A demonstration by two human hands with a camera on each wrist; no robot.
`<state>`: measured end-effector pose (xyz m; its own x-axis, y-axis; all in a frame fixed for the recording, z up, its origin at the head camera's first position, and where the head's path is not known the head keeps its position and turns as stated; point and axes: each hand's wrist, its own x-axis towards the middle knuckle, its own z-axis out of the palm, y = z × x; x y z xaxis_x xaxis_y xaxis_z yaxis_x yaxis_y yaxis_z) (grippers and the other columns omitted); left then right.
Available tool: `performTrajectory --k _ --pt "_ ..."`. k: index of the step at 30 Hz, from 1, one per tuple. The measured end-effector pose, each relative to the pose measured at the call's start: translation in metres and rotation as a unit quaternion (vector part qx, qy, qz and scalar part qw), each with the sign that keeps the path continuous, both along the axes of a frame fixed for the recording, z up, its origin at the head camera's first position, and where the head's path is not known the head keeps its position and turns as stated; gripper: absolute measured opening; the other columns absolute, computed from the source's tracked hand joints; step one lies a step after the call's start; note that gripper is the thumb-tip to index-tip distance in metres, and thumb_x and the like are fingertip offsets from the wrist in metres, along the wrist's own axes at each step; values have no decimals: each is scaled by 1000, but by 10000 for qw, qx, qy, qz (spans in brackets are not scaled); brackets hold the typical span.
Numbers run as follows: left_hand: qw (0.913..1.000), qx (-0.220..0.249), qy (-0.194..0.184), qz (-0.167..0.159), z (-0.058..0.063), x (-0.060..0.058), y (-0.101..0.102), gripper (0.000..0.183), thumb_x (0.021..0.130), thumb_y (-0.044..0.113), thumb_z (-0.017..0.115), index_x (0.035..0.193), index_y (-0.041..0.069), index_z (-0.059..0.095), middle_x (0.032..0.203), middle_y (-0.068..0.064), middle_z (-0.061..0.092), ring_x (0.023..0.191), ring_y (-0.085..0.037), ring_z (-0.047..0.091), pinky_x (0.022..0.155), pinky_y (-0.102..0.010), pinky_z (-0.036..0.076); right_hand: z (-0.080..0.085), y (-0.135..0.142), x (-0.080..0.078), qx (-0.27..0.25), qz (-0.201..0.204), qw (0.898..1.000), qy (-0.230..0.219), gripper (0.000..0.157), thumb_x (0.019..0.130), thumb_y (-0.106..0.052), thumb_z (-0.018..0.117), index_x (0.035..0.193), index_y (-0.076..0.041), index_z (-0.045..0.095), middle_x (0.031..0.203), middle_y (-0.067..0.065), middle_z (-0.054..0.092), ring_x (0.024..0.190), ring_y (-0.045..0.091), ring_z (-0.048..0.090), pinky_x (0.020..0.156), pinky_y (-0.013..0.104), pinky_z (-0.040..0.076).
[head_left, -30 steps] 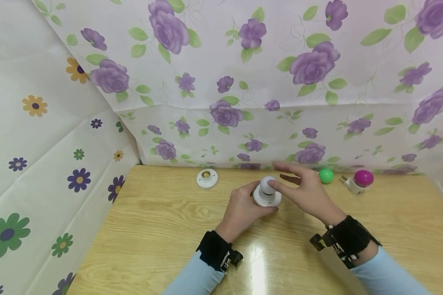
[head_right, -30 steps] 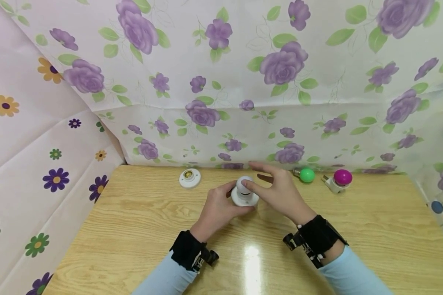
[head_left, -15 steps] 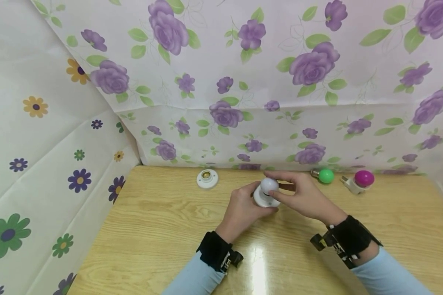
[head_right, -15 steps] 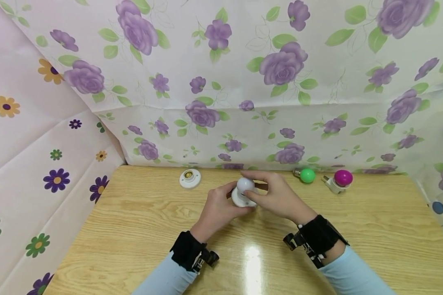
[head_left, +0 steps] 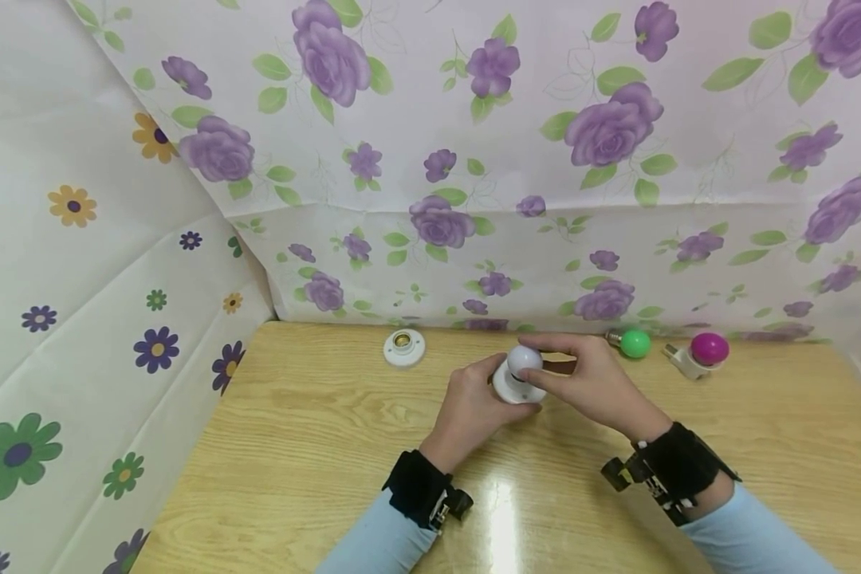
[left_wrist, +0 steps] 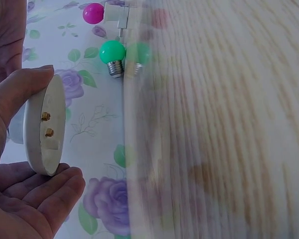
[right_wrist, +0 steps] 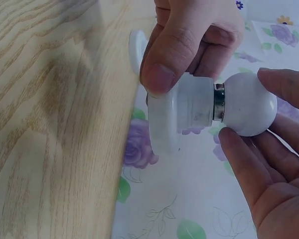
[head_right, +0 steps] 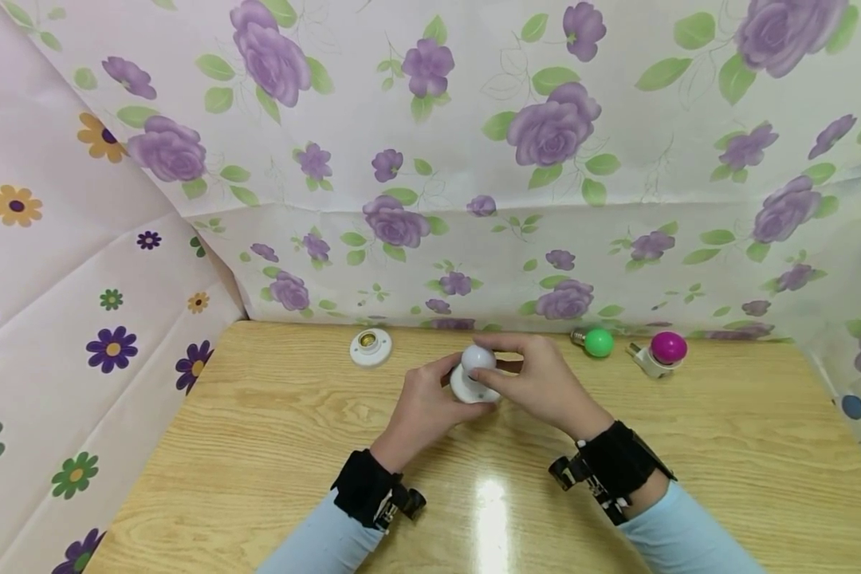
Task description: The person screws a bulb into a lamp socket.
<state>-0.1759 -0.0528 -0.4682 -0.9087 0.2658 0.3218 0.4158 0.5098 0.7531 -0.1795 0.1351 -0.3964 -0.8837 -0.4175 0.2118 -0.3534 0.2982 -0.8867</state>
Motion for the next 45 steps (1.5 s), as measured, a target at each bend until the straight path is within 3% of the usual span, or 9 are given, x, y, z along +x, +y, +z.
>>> performTrajectory --k 4,8,17,21,31,45 --pt "10000 -68 -6 27 -1 0 0 58 69 48 77 120 27 58 104 14 60 92 0 56 73 -19 45 10 -4 7 15 -42 9999 135 37 81 -15 72 116 -6 62 118 2 58 110 22 53 80 29 48" --pt "10000 -74 -14 33 -2 1 0 58 70 49 77 120 27 58 104 14 60 92 1 55 73 -20 46 12 -6 10 24 -89 9997 233 36 80 -13 72 115 -6 63 116 4 59 109 22 54 79 30 48" --pt "9999 91 -83 -3 0 1 0 59 69 47 78 121 29 57 107 14 60 96 0 55 78 -27 48 -3 3 -3 216 -256 9986 400 51 82 -28 71 129 -16 54 127 1 53 112 20 53 86 35 46" --pt "9999 112 -58 28 0 1 -1 57 68 47 79 119 29 58 105 15 60 96 -1 55 78 -27 48 -11 7 -10 267 -4 9988 413 51 85 -33 68 131 -17 52 130 1 51 115 19 50 91 38 42" --pt "10000 78 34 -8 0 0 0 53 68 45 79 113 25 60 102 14 60 94 0 55 76 -26 47 -15 8 -10 229 523 9979 304 44 87 -26 66 129 -18 54 131 2 51 116 19 48 90 41 43" --pt "9999 91 -60 -11 0 2 -2 55 70 47 78 118 30 57 105 15 60 95 0 55 75 -22 46 -16 6 -10 28 316 9995 43 40 84 -27 69 122 -19 59 127 0 53 115 13 49 86 35 46"
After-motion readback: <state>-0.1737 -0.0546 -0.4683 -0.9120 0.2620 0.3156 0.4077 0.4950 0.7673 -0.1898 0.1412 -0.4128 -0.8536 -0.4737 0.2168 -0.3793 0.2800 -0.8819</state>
